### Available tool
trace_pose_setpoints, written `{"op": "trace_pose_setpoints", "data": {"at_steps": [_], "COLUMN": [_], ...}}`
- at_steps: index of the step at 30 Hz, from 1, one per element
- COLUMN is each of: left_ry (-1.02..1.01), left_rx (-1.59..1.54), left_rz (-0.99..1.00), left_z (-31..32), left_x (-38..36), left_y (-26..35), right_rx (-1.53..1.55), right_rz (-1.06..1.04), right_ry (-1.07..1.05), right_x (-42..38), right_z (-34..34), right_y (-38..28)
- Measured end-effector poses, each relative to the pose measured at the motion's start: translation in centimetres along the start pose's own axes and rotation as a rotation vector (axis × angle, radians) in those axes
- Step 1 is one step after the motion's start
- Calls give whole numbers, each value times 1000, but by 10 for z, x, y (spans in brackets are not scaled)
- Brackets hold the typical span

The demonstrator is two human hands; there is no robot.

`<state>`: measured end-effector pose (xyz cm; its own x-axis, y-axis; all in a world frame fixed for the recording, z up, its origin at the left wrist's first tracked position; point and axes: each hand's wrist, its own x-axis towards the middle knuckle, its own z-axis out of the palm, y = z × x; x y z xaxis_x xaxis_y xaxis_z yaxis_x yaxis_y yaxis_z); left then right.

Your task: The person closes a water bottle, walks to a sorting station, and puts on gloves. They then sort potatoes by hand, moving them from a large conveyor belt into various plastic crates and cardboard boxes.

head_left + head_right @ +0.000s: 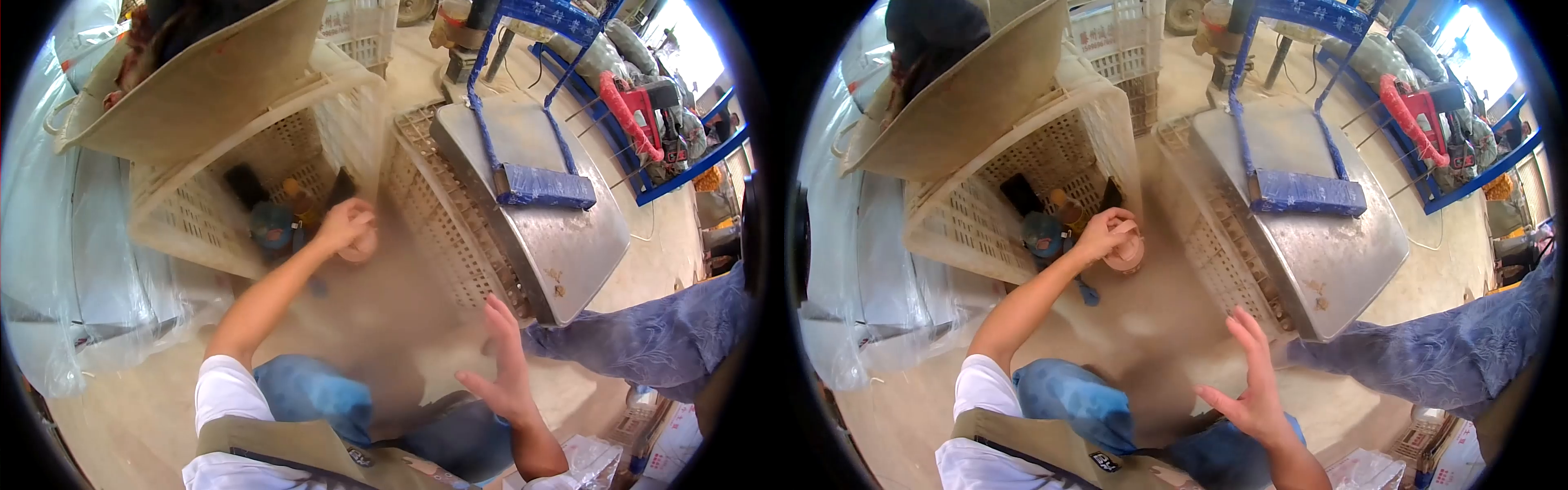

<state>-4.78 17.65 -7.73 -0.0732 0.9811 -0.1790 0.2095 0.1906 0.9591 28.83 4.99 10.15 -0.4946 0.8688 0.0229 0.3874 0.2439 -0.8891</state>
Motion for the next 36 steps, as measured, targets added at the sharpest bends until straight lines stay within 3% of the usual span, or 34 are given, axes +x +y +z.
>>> {"op": "trace_pose_setpoints", "data": {"at_steps": [12,15,17,20,24,27,30,32,35,36], "left_ry": [18,2,93,228,-102,-76,46,110,187,173], "left_rx": [2,222,752,616,546,671,532,380,409,360], "left_rz": [115,89,317,394,233,123,-29,-125,-98,-180], "left_z": [27,16,7,-12,-40,-43,-32,-24,-41,-53], "left_x": [24,20,2,-46,-154,-225,-257,-264,-239,-220], "left_y": [-16,-1,22,26,36,70,94,97,72,81], "right_rx": [15,25,19,18,-44,-43,-36,-20,97,93], "right_rz": [18,23,26,40,43,28,-16,-35,-24,-24], "right_ry": [37,37,37,39,-29,-95,-120,-120,-160,-142], "right_x": [-1,-2,-3,-5,-2,3,9,12,12,12], "right_z": [-3,-2,-3,-4,-2,0,4,9,12,12], "right_y": [10,11,10,7,0,1,-2,1,9,8]}}
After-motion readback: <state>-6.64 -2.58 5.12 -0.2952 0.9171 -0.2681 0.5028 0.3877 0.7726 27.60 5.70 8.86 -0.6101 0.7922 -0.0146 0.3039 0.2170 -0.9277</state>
